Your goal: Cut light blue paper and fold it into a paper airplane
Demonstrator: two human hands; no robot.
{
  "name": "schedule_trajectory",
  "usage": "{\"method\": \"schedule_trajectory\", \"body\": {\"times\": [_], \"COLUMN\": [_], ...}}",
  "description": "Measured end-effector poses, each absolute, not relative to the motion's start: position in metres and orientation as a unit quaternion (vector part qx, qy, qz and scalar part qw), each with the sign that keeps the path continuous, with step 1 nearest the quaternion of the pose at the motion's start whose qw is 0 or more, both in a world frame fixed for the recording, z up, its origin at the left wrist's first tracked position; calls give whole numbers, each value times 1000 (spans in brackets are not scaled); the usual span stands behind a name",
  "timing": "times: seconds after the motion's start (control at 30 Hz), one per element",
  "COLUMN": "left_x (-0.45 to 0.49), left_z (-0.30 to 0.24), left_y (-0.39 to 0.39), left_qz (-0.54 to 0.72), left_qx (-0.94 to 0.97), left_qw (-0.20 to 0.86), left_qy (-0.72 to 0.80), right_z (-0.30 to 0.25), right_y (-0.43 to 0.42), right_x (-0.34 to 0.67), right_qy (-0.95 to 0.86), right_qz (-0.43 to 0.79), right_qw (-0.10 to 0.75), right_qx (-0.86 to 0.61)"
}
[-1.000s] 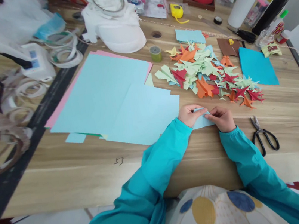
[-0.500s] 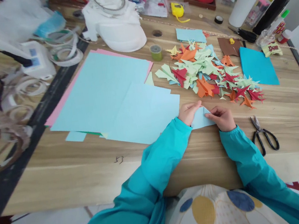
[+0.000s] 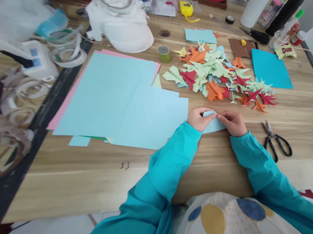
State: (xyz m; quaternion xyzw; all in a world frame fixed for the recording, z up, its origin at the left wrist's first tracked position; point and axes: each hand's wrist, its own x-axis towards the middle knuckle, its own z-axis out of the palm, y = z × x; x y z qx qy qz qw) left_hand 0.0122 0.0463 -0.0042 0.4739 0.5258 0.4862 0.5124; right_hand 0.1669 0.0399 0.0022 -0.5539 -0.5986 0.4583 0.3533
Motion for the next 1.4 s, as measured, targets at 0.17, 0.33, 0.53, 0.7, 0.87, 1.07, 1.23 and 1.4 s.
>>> {"method": "schedule_trajectory", "body": {"times": [0.17,0.33,0.53,0.7,0.87,1.07,1.23,1.4], "left_x": [11,12,12,12,12,11,10,9], "left_z": [-1,-1,0,0,-2,-2,0,0], "left_y": [45,45,45,46,46,46,47,47], "left_qz": [485,474,477,475,471,489,489,493], "left_qx": [473,452,459,465,464,467,466,464], "left_qw": [523,529,512,513,517,544,554,555], "left_qy": [517,540,548,543,544,497,486,483], "right_z": [1,2,2,3,5,4,7,4], "right_y": [40,40,40,39,38,38,37,37], "right_x": [167,166,166,165,163,164,165,166], "right_qy": [-604,-577,-569,-567,-557,-561,-562,-587], "right_qz": [458,475,483,481,483,495,513,496], "right_qw": [352,368,371,370,379,377,364,365], "right_qx": [-549,-553,-554,-558,-559,-545,-538,-525]}}
